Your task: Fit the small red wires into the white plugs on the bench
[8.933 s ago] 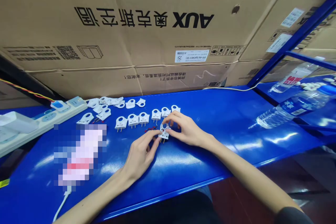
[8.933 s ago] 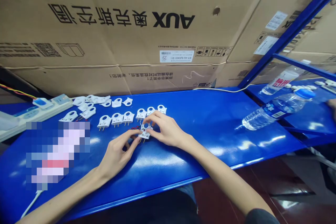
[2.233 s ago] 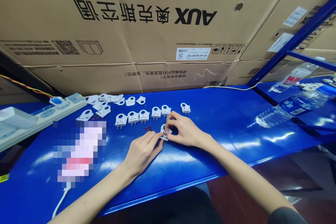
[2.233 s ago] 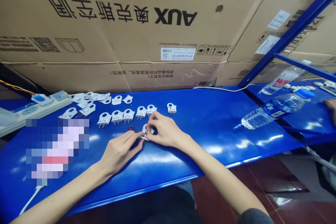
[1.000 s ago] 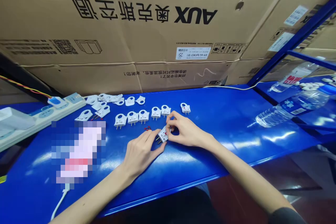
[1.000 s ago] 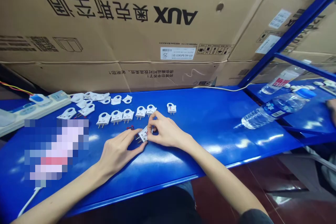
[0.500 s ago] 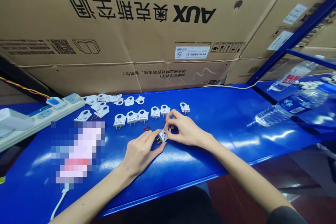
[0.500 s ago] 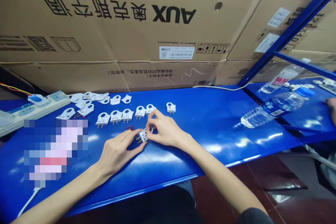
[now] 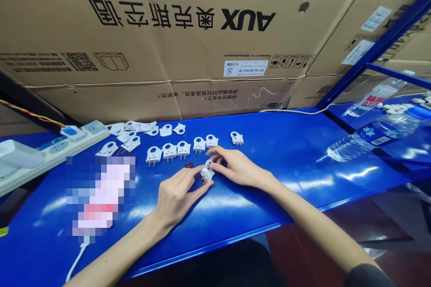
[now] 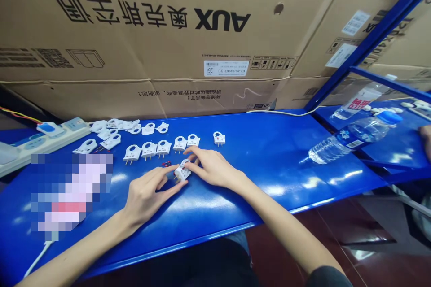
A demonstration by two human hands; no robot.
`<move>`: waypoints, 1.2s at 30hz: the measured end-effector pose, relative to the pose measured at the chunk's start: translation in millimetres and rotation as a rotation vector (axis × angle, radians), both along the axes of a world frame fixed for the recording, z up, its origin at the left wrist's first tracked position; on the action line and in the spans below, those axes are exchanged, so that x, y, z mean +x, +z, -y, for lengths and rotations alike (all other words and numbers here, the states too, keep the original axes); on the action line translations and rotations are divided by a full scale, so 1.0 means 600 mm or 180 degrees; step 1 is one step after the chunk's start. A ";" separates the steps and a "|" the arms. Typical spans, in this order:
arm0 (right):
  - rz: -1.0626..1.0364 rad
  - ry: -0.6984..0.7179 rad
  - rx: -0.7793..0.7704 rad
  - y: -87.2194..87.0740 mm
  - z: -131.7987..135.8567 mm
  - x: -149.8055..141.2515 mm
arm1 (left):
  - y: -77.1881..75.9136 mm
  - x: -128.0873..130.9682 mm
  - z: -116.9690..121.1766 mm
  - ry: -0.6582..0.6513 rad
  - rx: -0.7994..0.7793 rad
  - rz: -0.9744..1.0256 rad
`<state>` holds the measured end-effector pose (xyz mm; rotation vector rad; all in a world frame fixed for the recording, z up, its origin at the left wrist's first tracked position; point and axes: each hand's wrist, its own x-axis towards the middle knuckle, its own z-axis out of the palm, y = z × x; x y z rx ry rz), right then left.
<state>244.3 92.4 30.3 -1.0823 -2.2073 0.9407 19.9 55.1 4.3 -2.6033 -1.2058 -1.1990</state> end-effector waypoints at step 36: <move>0.0626 -0.0508 0.0258 -0.010 -0.022 0.016 | -0.005 0.005 -0.004 0.0098 -0.0179 -0.0345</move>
